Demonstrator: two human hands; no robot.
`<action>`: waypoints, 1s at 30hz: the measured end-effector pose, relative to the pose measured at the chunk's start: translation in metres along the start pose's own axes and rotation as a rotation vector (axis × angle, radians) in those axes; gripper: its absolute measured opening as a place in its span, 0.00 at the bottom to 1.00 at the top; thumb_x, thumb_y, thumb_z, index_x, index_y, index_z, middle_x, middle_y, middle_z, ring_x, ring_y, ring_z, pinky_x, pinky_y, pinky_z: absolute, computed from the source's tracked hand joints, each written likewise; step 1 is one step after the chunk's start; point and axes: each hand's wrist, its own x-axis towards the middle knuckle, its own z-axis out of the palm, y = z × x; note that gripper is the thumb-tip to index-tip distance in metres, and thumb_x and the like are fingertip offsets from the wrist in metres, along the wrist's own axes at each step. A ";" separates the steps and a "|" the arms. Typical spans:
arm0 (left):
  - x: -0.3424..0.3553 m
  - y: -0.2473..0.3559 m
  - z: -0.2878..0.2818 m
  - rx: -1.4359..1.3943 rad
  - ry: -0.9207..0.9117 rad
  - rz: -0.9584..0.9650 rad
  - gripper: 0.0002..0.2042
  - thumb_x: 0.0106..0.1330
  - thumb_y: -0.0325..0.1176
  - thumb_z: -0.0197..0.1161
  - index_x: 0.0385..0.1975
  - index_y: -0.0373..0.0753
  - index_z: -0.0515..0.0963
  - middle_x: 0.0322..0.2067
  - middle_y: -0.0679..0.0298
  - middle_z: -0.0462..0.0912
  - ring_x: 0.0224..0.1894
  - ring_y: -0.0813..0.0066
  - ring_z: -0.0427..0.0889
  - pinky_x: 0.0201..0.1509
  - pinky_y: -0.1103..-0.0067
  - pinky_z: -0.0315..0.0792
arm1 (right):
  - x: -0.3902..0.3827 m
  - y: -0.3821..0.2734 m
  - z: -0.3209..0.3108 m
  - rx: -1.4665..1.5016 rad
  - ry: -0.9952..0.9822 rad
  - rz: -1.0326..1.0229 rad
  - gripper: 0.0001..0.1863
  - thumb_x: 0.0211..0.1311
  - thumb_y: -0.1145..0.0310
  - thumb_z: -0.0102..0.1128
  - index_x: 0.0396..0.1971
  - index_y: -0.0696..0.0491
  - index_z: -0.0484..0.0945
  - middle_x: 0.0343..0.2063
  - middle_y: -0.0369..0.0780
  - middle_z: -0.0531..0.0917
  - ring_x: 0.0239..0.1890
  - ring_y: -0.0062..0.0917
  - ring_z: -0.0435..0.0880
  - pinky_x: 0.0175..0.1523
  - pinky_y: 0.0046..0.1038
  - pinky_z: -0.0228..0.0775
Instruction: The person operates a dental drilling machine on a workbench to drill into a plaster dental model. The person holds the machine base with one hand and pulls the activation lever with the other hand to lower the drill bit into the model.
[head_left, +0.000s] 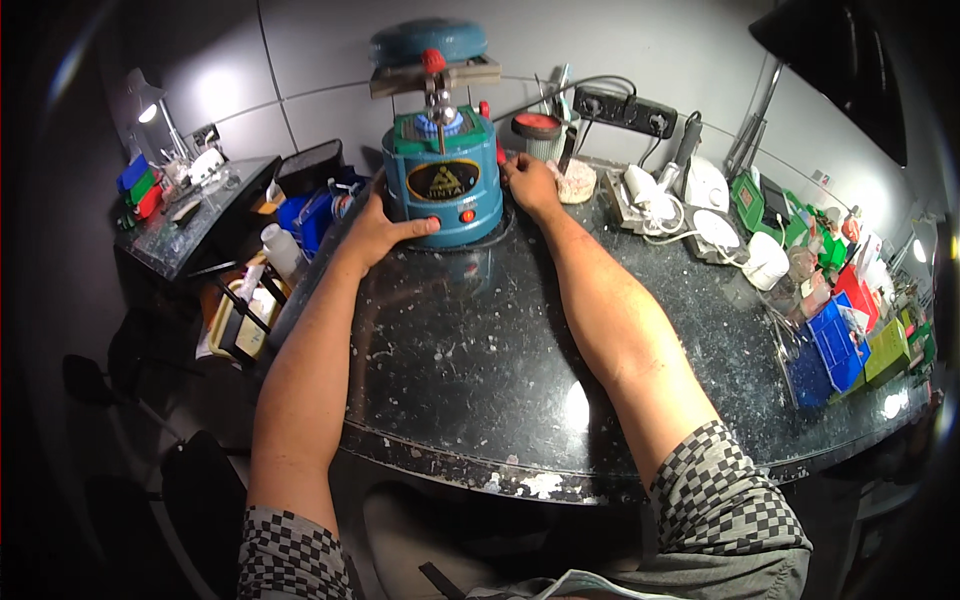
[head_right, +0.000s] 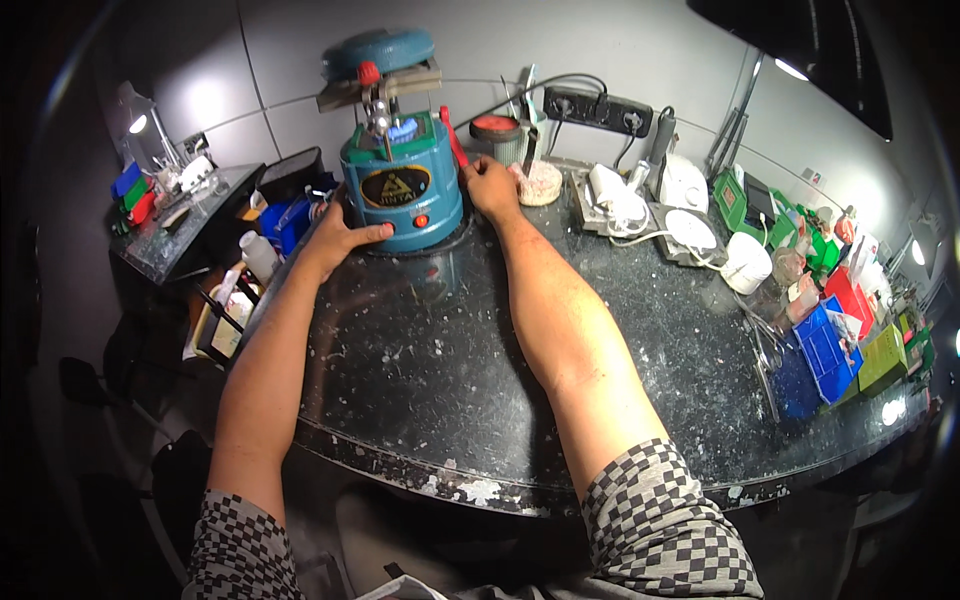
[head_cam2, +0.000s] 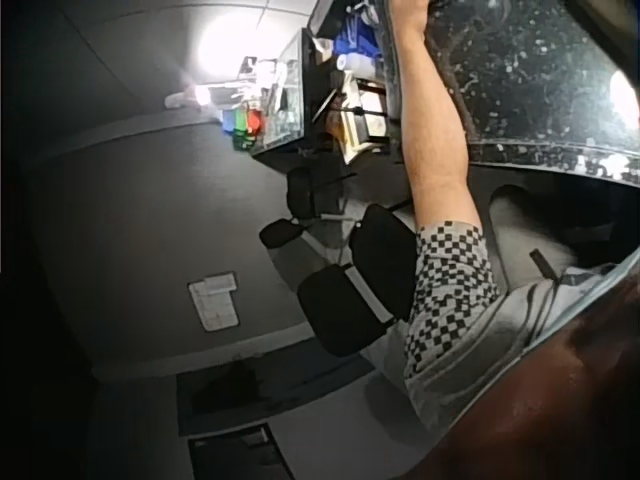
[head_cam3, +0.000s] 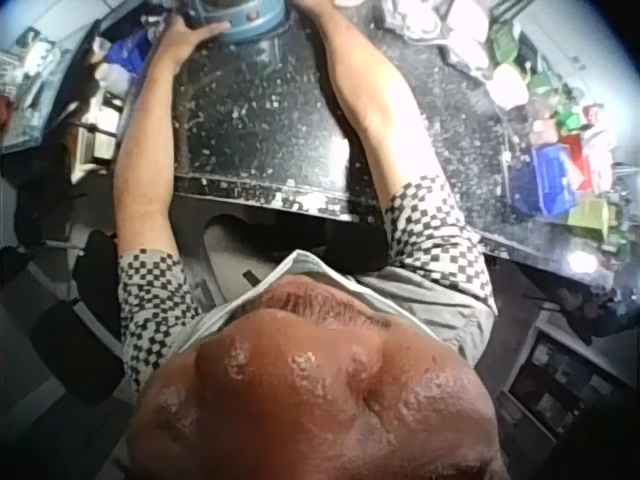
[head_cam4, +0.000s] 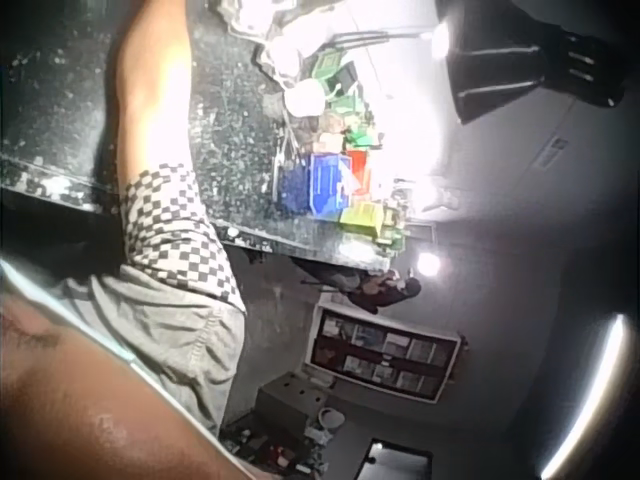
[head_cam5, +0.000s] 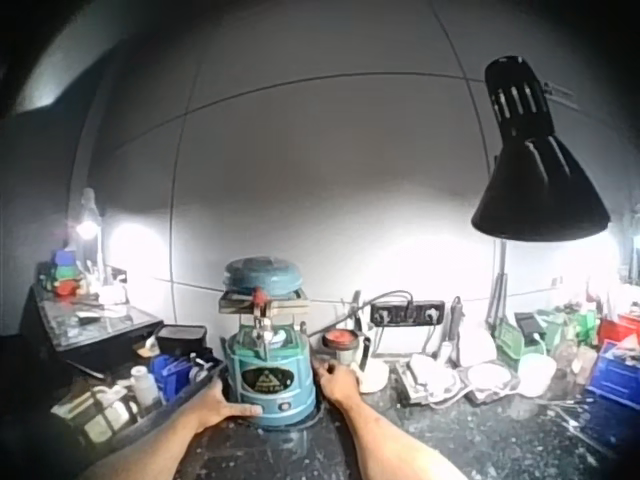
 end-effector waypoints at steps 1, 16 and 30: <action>-0.005 0.008 -0.001 -0.003 -0.010 -0.008 0.60 0.39 0.45 0.84 0.73 0.37 0.51 0.69 0.52 0.62 0.72 0.58 0.58 0.75 0.67 0.53 | -0.004 -0.004 0.000 -0.029 -0.012 0.006 0.15 0.64 0.57 0.60 0.31 0.56 0.81 0.27 0.44 0.85 0.33 0.34 0.84 0.44 0.35 0.72; -0.006 0.011 0.005 -0.017 0.006 -0.036 0.57 0.43 0.44 0.83 0.71 0.33 0.52 0.65 0.53 0.66 0.68 0.61 0.64 0.73 0.70 0.55 | -0.014 -0.025 -0.009 -0.006 -0.001 0.029 0.15 0.63 0.58 0.59 0.32 0.56 0.82 0.28 0.45 0.86 0.35 0.36 0.85 0.44 0.36 0.73; 0.001 -0.011 0.014 0.274 0.072 0.066 0.59 0.47 0.53 0.80 0.72 0.34 0.47 0.66 0.51 0.63 0.69 0.61 0.63 0.73 0.70 0.56 | -0.005 -0.015 -0.001 -0.124 0.012 -0.014 0.18 0.62 0.55 0.60 0.36 0.56 0.82 0.32 0.46 0.87 0.39 0.38 0.86 0.48 0.37 0.74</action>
